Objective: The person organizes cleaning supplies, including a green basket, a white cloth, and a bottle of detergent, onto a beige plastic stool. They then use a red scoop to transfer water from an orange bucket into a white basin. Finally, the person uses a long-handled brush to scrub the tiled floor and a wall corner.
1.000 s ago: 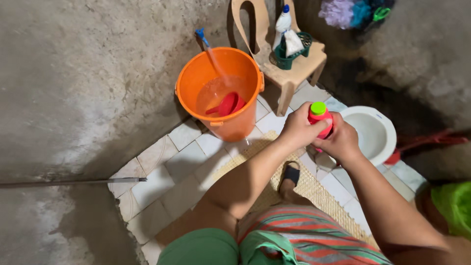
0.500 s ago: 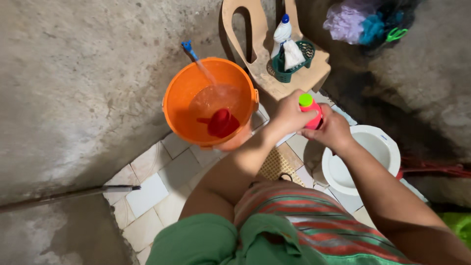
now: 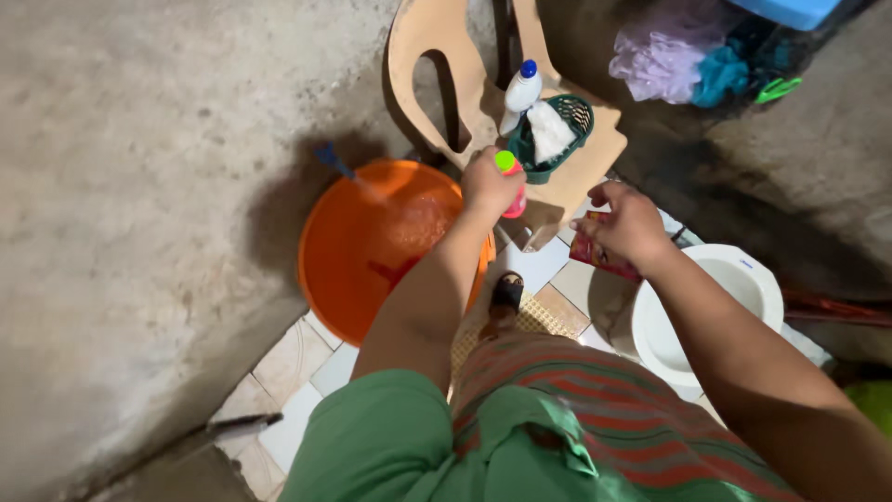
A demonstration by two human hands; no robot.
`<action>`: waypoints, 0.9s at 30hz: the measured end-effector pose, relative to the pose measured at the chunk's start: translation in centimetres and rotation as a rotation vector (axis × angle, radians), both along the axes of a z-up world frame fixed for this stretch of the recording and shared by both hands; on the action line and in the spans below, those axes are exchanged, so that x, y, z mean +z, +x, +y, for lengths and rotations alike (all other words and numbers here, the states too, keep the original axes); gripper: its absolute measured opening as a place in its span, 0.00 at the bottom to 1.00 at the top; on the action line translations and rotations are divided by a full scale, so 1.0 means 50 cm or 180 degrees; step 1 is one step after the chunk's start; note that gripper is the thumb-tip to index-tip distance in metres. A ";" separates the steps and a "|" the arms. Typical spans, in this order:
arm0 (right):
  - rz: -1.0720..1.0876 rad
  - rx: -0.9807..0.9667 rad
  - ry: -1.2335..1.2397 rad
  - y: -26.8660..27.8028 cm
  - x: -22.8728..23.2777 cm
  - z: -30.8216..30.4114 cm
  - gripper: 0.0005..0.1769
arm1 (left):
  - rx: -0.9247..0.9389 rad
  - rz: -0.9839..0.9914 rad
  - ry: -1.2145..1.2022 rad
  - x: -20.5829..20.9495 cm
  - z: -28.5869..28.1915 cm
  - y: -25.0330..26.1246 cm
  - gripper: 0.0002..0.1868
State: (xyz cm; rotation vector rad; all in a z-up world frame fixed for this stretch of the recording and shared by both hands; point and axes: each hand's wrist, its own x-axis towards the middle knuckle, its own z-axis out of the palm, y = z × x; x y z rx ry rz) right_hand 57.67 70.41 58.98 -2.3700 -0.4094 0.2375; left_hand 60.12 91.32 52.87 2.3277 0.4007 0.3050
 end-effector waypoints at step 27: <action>0.0804 -0.0822 -0.0562 0.243 -0.174 0.118 0.19 | -0.0389 0.1144 0.0006 -0.503 0.120 0.421 0.23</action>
